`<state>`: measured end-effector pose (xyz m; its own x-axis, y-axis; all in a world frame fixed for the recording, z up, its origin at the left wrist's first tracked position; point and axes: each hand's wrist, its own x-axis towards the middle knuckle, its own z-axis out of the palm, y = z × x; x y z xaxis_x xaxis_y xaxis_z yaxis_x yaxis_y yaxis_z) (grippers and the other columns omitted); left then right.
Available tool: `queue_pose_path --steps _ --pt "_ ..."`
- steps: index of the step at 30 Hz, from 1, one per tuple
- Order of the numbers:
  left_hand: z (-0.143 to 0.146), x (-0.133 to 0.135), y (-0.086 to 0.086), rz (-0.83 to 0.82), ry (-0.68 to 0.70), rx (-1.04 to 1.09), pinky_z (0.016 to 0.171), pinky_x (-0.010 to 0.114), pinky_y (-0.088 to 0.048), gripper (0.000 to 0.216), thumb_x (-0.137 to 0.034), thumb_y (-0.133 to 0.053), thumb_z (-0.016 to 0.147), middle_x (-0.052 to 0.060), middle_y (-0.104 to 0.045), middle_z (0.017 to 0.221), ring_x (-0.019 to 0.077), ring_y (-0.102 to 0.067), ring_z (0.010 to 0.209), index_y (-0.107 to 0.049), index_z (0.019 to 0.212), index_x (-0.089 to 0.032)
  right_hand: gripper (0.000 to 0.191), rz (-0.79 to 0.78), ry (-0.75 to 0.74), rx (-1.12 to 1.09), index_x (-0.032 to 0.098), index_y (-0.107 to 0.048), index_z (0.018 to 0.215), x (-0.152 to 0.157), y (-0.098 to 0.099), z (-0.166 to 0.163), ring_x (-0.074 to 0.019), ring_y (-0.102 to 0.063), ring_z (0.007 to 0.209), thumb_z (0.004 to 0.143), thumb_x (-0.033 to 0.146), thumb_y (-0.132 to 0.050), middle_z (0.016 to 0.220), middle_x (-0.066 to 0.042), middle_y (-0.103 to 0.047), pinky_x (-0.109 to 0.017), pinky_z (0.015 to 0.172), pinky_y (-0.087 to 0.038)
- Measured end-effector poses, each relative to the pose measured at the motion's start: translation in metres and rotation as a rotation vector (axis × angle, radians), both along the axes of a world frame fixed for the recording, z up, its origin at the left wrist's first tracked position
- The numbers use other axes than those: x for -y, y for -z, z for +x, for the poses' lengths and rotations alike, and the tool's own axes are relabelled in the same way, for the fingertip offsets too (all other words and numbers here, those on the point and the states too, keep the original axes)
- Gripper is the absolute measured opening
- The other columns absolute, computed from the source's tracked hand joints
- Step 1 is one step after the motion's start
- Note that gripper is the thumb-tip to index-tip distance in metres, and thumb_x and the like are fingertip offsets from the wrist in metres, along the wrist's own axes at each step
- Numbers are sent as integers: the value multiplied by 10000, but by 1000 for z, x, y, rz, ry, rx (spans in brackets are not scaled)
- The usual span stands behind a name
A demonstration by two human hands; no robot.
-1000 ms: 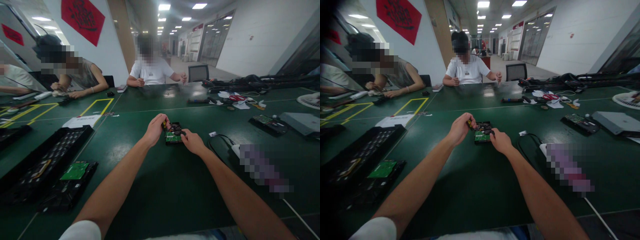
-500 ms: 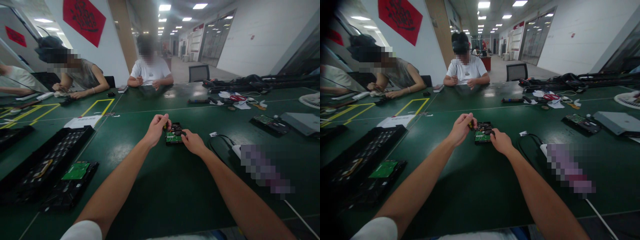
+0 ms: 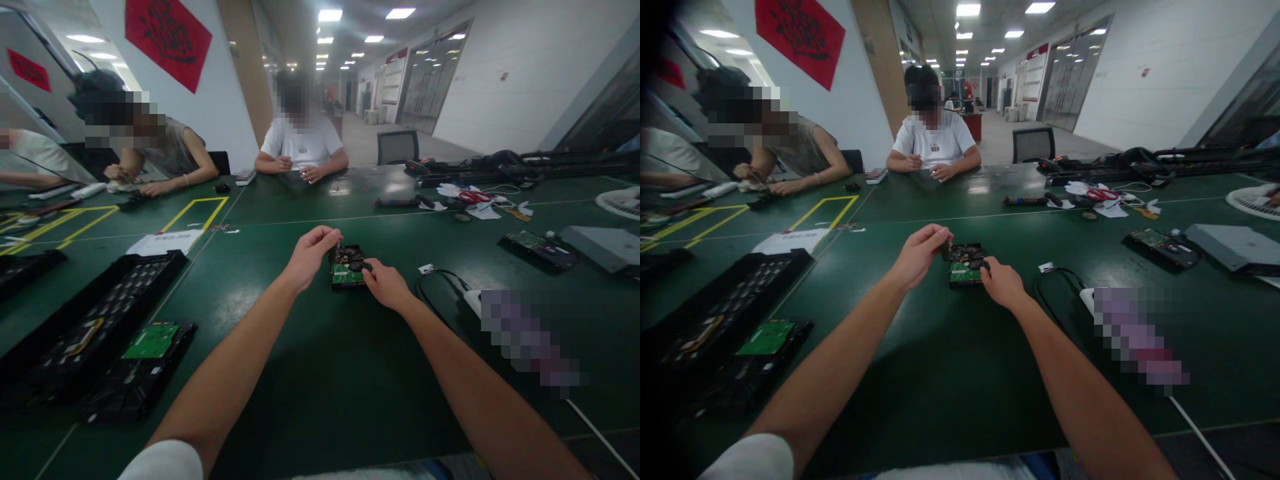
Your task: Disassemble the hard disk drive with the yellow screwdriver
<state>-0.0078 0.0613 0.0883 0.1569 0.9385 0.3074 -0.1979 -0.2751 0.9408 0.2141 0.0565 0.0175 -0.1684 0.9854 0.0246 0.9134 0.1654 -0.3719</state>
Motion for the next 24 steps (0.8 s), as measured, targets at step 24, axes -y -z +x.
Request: queue_pose_path --steps 24 --pt "2 0 1 10 -45 -10 774 304 -465 267 -439 -615 934 35 -663 839 159 -603 784 -717 913 -193 468 5 -11 -14 212 -506 1472 0 0 1 -248 -702 856 1070 435 -414 1023 -107 -764 -309 696 -445"
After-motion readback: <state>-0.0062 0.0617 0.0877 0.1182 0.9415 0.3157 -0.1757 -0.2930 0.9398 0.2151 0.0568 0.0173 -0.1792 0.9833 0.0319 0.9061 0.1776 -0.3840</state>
